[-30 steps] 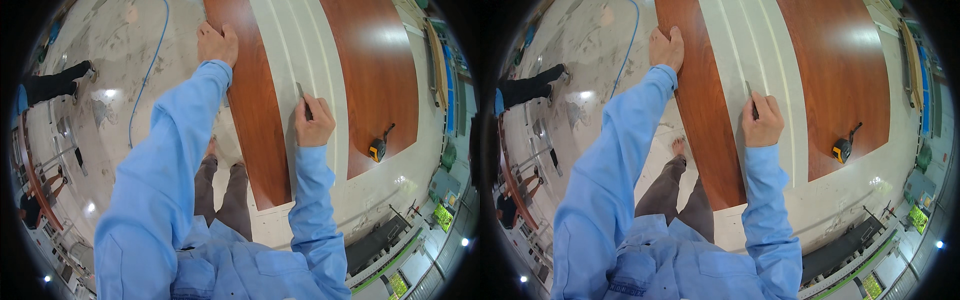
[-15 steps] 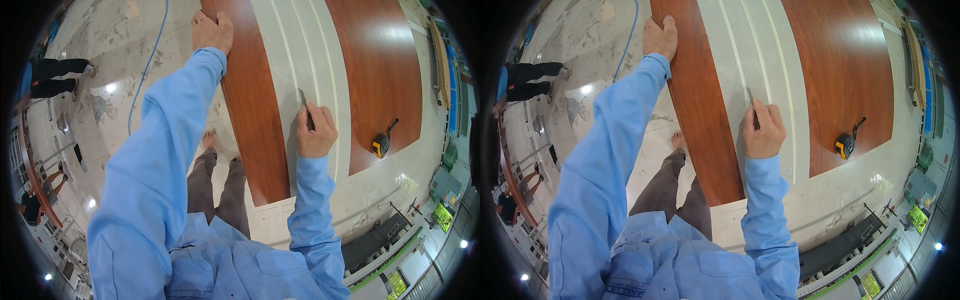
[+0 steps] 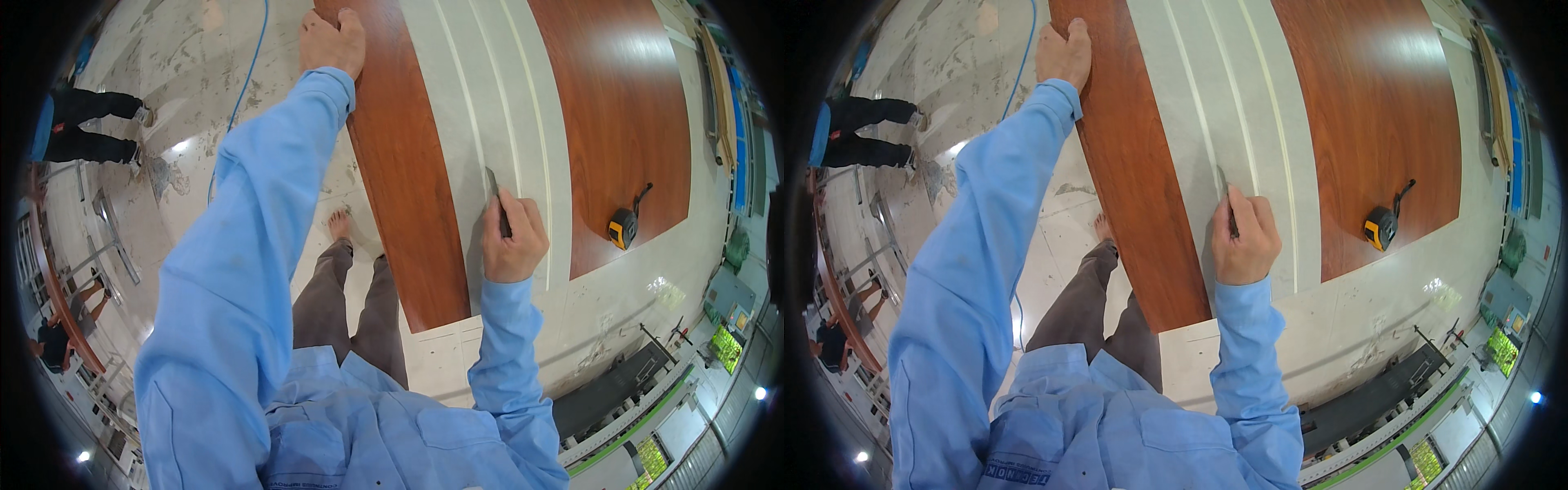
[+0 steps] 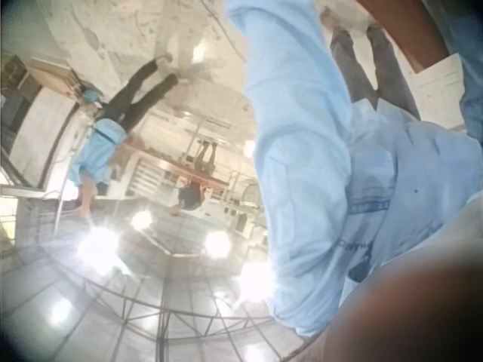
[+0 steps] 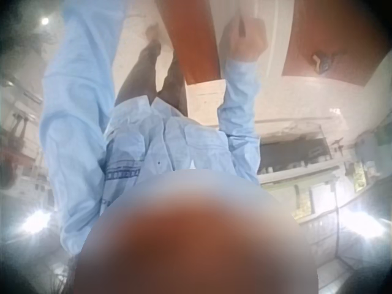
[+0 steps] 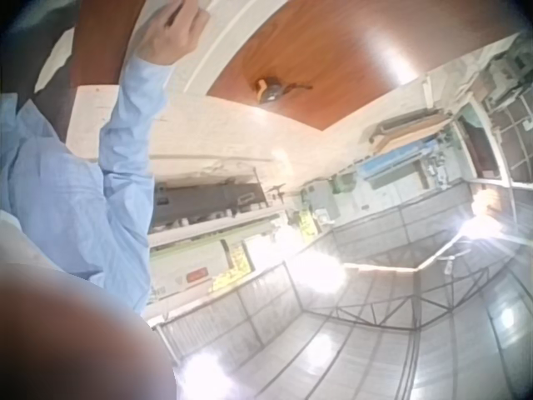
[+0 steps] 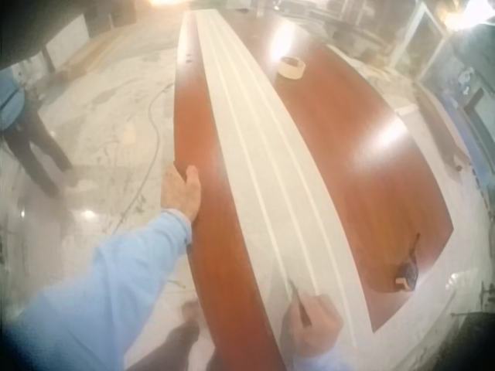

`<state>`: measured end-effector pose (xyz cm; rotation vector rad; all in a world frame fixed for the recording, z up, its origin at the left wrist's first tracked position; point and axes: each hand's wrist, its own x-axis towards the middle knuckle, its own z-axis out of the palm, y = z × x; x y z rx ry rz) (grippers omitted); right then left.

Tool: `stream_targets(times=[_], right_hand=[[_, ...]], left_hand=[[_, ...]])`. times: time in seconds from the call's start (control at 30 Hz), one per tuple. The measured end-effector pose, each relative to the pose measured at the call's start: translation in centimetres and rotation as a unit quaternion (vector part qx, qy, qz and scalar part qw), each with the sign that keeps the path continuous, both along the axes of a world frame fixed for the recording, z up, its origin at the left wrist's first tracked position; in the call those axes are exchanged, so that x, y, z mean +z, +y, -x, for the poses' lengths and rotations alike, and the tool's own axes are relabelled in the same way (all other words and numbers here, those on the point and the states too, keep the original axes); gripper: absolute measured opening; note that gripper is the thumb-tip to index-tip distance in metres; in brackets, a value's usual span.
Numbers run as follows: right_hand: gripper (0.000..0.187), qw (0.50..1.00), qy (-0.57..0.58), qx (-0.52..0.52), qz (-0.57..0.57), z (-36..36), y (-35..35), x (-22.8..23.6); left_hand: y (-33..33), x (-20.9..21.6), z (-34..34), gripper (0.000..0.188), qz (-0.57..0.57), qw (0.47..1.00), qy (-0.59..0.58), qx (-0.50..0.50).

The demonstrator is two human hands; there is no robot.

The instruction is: The person uses a utility knife to trim a white tape strip along a curved edge on a wooden tabletop. They hold the tape with one hand and carefully cut along the edge, then peel away the excess tape.

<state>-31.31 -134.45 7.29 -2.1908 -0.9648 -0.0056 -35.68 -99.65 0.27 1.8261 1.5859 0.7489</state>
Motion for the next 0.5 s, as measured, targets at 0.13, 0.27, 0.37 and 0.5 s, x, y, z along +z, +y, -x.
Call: stream_targets(times=[0.13,0.27,0.37,0.5], right_hand=[[0.027,1.0,-0.005,0.007,-0.006,0.4,-1.2,0.0],[0.027,1.0,0.0,0.004,0.008,0.8,-2.3,0.0],[0.027,1.0,0.0,0.003,0.004,1.1,-3.0,0.0],[0.029,1.0,0.019,-0.004,0.002,1.7,-4.1,0.2]], left_hand=[[0.9,-1.0,0.3,0.067,0.006,1.0,0.003,-0.003],[1.3,-1.8,0.4,0.069,-0.022,1.0,0.017,-0.009],[1.6,-1.9,0.6,0.07,-0.007,1.0,-0.004,-0.023],[1.7,-1.5,0.3,0.064,-0.015,1.0,0.022,0.0]])
